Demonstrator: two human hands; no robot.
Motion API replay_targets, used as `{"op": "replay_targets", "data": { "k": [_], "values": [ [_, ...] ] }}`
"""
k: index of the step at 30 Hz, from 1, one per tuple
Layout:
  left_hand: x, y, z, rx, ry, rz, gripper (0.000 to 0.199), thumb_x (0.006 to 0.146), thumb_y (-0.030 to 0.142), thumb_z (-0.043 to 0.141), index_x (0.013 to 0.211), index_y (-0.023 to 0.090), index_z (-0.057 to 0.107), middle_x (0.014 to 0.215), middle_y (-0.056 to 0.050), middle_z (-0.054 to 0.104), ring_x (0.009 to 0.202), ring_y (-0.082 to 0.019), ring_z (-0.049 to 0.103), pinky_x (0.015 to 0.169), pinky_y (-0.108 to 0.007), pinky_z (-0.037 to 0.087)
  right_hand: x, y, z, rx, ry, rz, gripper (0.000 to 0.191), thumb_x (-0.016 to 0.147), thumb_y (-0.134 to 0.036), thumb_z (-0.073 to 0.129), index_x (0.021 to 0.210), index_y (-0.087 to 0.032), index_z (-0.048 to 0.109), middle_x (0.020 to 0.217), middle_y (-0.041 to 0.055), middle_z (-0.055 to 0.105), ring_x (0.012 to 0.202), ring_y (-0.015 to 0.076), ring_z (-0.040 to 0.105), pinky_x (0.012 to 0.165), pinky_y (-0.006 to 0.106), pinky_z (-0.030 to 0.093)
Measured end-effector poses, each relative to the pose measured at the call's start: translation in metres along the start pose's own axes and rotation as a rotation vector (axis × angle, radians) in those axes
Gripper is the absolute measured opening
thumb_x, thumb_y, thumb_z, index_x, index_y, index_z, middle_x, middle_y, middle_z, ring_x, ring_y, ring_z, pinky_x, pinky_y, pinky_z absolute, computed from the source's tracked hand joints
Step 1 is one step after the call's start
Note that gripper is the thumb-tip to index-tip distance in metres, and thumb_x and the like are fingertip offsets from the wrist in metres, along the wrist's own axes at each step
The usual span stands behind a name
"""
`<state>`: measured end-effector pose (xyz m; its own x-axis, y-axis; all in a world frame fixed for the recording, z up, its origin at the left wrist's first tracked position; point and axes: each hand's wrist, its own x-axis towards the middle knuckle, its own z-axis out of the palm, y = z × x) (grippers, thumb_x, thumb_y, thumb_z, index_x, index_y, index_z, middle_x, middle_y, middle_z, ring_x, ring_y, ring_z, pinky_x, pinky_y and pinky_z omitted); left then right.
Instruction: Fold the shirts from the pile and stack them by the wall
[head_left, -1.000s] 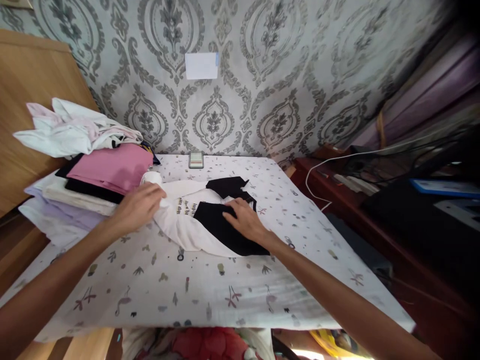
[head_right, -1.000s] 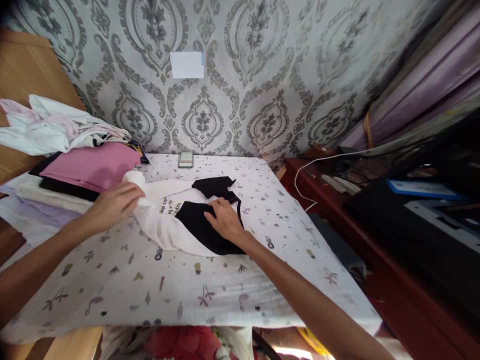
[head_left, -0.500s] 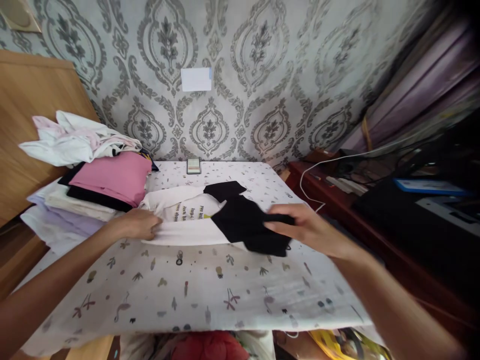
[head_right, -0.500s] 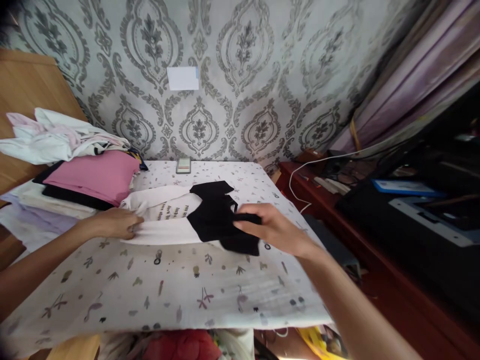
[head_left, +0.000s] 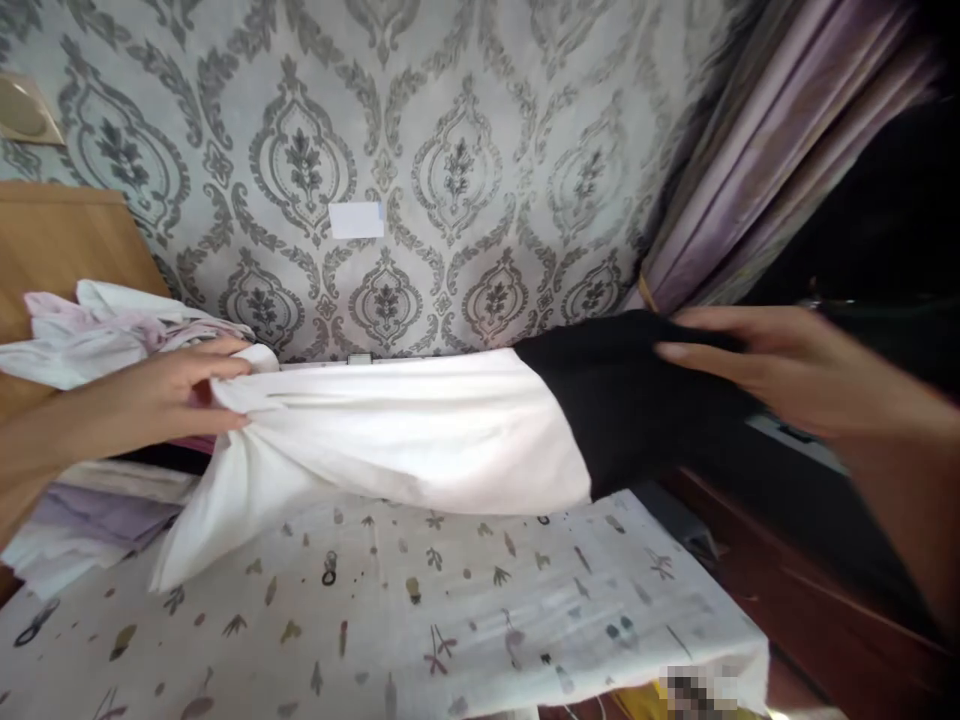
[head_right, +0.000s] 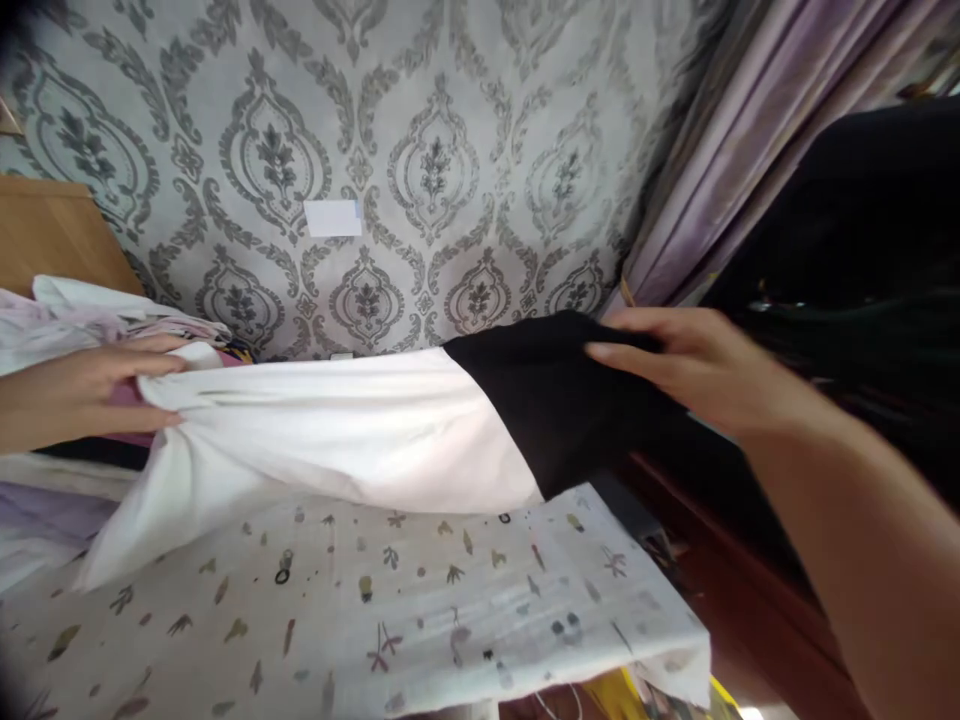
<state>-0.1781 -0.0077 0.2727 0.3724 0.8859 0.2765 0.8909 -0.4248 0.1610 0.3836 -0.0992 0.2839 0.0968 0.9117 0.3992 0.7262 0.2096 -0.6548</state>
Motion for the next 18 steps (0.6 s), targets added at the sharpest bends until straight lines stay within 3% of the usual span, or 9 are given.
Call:
{"op": "replay_targets", "data": {
  "k": [3, 4, 6, 9, 11, 14, 16, 18],
  "values": [
    [0.053, 0.004, 0.01, -0.012, -0.081, 0.044, 0.051, 0.07, 0.058, 0.058, 0.103, 0.021, 0.071, 0.121, -0.006, 0.069, 0.115, -0.031, 0.059, 0.099, -0.037, 0.048, 0.081, -0.003, 0.04, -0.097, -0.236, -0.018, 0.059, 0.09, -0.052, 0.055, 0.098, 0.004, 0.071, 0.086, 0.0052, 0.074, 0.074, 0.0075, 0.064, 0.067, 0.02, 0.043],
    [0.071, 0.008, 0.012, 0.012, -0.085, -0.011, 0.047, 0.07, 0.052, 0.057, 0.102, 0.02, 0.07, 0.112, -0.006, 0.071, 0.109, -0.031, 0.062, 0.096, -0.036, 0.05, 0.104, -0.004, 0.046, -0.21, -0.229, -0.02, 0.065, 0.092, -0.052, 0.047, 0.094, 0.008, 0.069, 0.081, 0.0042, 0.072, 0.071, 0.0055, 0.062, 0.065, 0.019, 0.039],
    [0.103, 0.021, 0.007, 0.081, 0.001, -0.147, 0.043, 0.07, 0.042, 0.058, 0.105, 0.02, 0.068, 0.1, -0.005, 0.072, 0.1, -0.03, 0.064, 0.092, -0.036, 0.051, 0.141, -0.01, 0.045, -0.435, -0.057, -0.063, 0.07, 0.092, -0.05, 0.039, 0.096, 0.014, 0.066, 0.088, 0.0075, 0.072, 0.081, 0.0064, 0.063, 0.066, 0.021, 0.035],
    [0.128, 0.043, -0.021, 0.158, 0.252, -0.21, 0.04, 0.079, 0.036, 0.055, 0.114, 0.018, 0.064, 0.105, -0.007, 0.071, 0.1, -0.027, 0.063, 0.092, -0.036, 0.05, 0.175, -0.035, 0.02, -0.58, 0.336, -0.157, 0.072, 0.094, -0.048, 0.035, 0.1, 0.019, 0.062, 0.106, 0.019, 0.07, 0.106, 0.015, 0.061, 0.071, 0.025, 0.034],
    [0.132, 0.053, -0.041, 0.176, 0.39, -0.199, 0.038, 0.084, 0.036, 0.051, 0.115, 0.016, 0.063, 0.107, -0.007, 0.069, 0.1, -0.025, 0.062, 0.092, -0.038, 0.049, 0.182, -0.055, 0.001, -0.573, 0.526, -0.211, 0.072, 0.095, -0.049, 0.034, 0.1, 0.018, 0.061, 0.111, 0.0221, 0.069, 0.111, 0.0169, 0.06, 0.072, 0.026, 0.033],
    [0.127, 0.059, -0.055, 0.196, 0.466, -0.212, 0.036, 0.086, 0.036, 0.05, 0.113, 0.017, 0.062, 0.101, -0.005, 0.067, 0.098, -0.025, 0.062, 0.088, -0.037, 0.048, 0.166, -0.071, -0.015, -0.553, 0.643, -0.275, 0.062, 0.099, -0.045, 0.039, 0.102, 0.012, 0.063, 0.108, 0.0184, 0.071, 0.101, 0.0136, 0.061, 0.072, 0.026, 0.033],
    [0.12, 0.056, -0.049, 0.201, 0.429, -0.207, 0.033, 0.085, 0.035, 0.051, 0.112, 0.02, 0.062, 0.096, -0.004, 0.066, 0.094, -0.026, 0.063, 0.083, -0.035, 0.047, 0.142, -0.066, -0.013, -0.563, 0.638, -0.309, 0.046, 0.101, -0.036, 0.047, 0.101, 0.006, 0.066, 0.099, 0.0143, 0.073, 0.091, 0.0125, 0.061, 0.071, 0.027, 0.033],
    [0.11, 0.048, -0.03, 0.191, 0.372, -0.167, 0.031, 0.083, 0.033, 0.052, 0.11, 0.021, 0.062, 0.093, -0.004, 0.066, 0.091, -0.027, 0.063, 0.081, -0.034, 0.047, 0.11, -0.048, -0.004, -0.565, 0.588, -0.341, 0.03, 0.099, -0.027, 0.053, 0.098, -0.001, 0.068, 0.09, 0.0107, 0.073, 0.083, 0.0132, 0.059, 0.07, 0.027, 0.035]
  ]
}}
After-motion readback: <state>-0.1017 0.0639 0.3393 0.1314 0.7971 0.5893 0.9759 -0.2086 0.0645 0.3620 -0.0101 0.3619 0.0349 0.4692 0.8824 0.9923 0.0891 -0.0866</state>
